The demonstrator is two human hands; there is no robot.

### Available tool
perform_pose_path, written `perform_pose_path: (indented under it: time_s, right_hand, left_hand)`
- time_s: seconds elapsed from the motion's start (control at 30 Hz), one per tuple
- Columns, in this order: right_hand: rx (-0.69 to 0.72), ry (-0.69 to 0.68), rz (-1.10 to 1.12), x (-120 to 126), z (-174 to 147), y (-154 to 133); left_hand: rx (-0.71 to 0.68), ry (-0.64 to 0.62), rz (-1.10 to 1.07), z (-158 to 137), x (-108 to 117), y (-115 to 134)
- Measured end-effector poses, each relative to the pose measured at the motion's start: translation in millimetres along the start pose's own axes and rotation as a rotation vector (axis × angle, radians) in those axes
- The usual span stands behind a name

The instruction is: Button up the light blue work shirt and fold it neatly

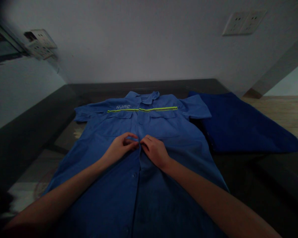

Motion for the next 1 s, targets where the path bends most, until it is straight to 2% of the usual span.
perform_pose_path:
  time_s: [0.2,0.67,1.0]
  right_hand:
    - [0.015,-0.027,-0.066,-1.9,-0.4,-2.3]
    - [-0.097,-0.010,0.086,-1.1,1.1,-1.1]
    - [-0.102,0.011,0.113,0.5,0.9,-2.0]
  left_hand:
    - [0.003,0.010,-0.015,3.1,-2.5,-5.3]
    - [-0.024,-0.004,-0.029,3.6,-5.7,-5.9]
    - [-0.033,0.009,-0.017,3.6,-5.8,-5.3]
Point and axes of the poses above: each hand's wrist, its own z-axis towards the middle knuckle, its own x-axis out of the back of the hand, y = z × x, the point moved 1 cm from there along z, towards the middle knuckle, and after that the axes turned 5 degrees about y, right-handed, at the moved point
